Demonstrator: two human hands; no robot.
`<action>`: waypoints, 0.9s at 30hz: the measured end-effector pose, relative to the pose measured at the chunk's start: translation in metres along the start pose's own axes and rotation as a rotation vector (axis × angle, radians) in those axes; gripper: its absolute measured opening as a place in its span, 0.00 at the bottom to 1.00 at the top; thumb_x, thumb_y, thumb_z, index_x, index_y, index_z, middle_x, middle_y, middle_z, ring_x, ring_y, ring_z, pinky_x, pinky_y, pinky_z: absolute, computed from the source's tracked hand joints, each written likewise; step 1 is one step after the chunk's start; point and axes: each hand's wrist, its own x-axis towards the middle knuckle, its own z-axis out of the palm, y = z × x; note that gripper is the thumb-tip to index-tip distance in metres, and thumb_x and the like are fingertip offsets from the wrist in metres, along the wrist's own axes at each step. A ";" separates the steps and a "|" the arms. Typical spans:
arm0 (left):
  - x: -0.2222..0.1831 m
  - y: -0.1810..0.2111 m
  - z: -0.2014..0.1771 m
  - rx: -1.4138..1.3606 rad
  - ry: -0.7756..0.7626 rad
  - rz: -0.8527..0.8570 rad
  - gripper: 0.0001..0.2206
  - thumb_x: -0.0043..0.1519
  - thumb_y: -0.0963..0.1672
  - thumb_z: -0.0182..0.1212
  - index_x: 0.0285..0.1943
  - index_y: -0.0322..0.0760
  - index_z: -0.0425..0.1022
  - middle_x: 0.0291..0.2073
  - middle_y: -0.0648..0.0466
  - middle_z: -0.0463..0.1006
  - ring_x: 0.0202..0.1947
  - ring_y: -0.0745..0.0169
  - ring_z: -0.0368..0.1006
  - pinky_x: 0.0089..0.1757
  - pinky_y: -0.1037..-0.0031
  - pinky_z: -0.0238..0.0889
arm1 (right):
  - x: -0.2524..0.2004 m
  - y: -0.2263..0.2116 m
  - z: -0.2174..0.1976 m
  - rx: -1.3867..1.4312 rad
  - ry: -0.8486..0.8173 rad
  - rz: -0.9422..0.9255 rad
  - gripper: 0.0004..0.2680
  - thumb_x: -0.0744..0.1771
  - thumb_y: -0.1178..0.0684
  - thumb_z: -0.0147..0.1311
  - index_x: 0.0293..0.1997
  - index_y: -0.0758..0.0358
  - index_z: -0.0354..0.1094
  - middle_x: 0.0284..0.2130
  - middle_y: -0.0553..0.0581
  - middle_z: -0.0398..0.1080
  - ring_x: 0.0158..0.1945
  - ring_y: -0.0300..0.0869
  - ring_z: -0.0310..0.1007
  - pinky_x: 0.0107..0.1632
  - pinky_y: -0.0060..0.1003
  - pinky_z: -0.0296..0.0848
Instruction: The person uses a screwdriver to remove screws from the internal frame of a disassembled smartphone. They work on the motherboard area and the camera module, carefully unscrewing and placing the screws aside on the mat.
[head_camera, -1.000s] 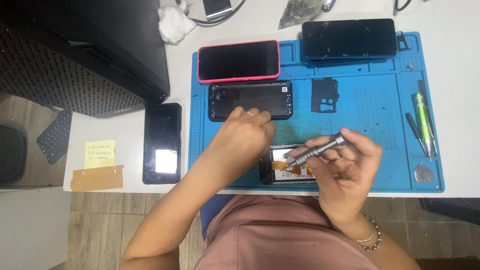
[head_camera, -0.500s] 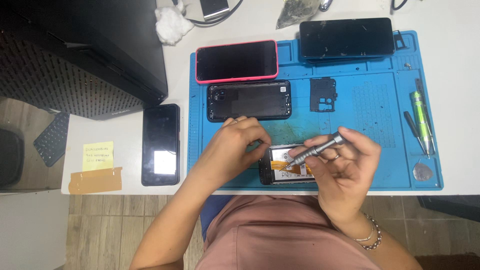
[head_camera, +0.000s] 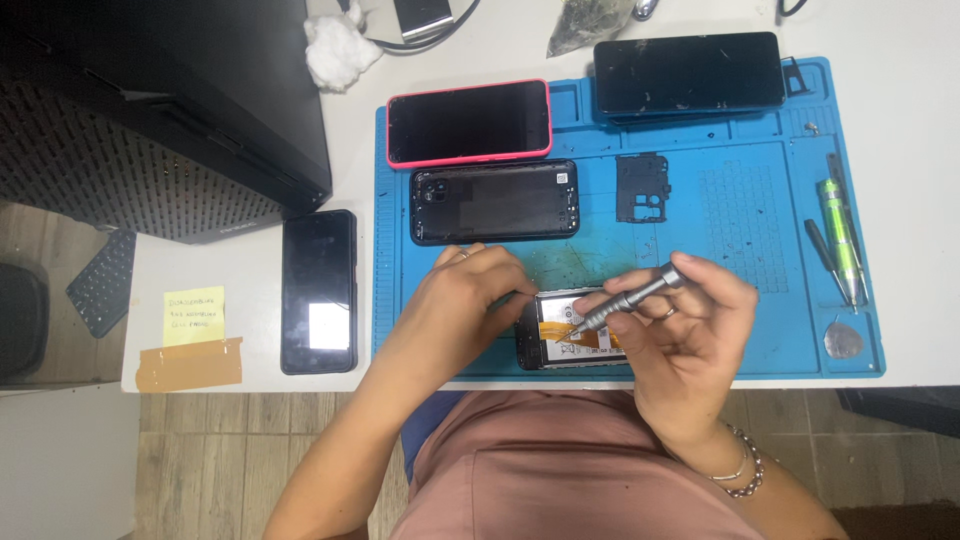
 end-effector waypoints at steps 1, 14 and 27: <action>0.000 0.003 -0.002 0.000 0.000 0.000 0.04 0.64 0.39 0.64 0.39 0.44 0.75 0.38 0.59 0.76 0.37 0.58 0.70 0.45 0.68 0.55 | 0.000 0.000 0.000 0.000 0.000 0.000 0.19 0.68 0.65 0.54 0.64 0.57 0.49 0.45 0.70 0.70 0.38 0.58 0.83 0.49 0.49 0.84; -0.017 0.016 0.006 0.222 0.119 0.143 0.05 0.66 0.36 0.56 0.45 0.35 0.76 0.39 0.55 0.76 0.38 0.54 0.68 0.61 0.53 0.57 | -0.002 0.005 -0.001 0.002 0.011 0.010 0.20 0.68 0.66 0.54 0.64 0.58 0.49 0.45 0.71 0.70 0.38 0.59 0.82 0.51 0.50 0.84; -0.027 0.011 0.012 0.299 0.101 0.224 0.11 0.66 0.35 0.53 0.55 0.28 0.75 0.47 0.47 0.76 0.44 0.48 0.70 0.63 0.44 0.55 | -0.002 0.005 -0.001 -0.016 0.004 -0.005 0.20 0.68 0.64 0.54 0.65 0.58 0.48 0.45 0.70 0.70 0.39 0.59 0.82 0.51 0.52 0.85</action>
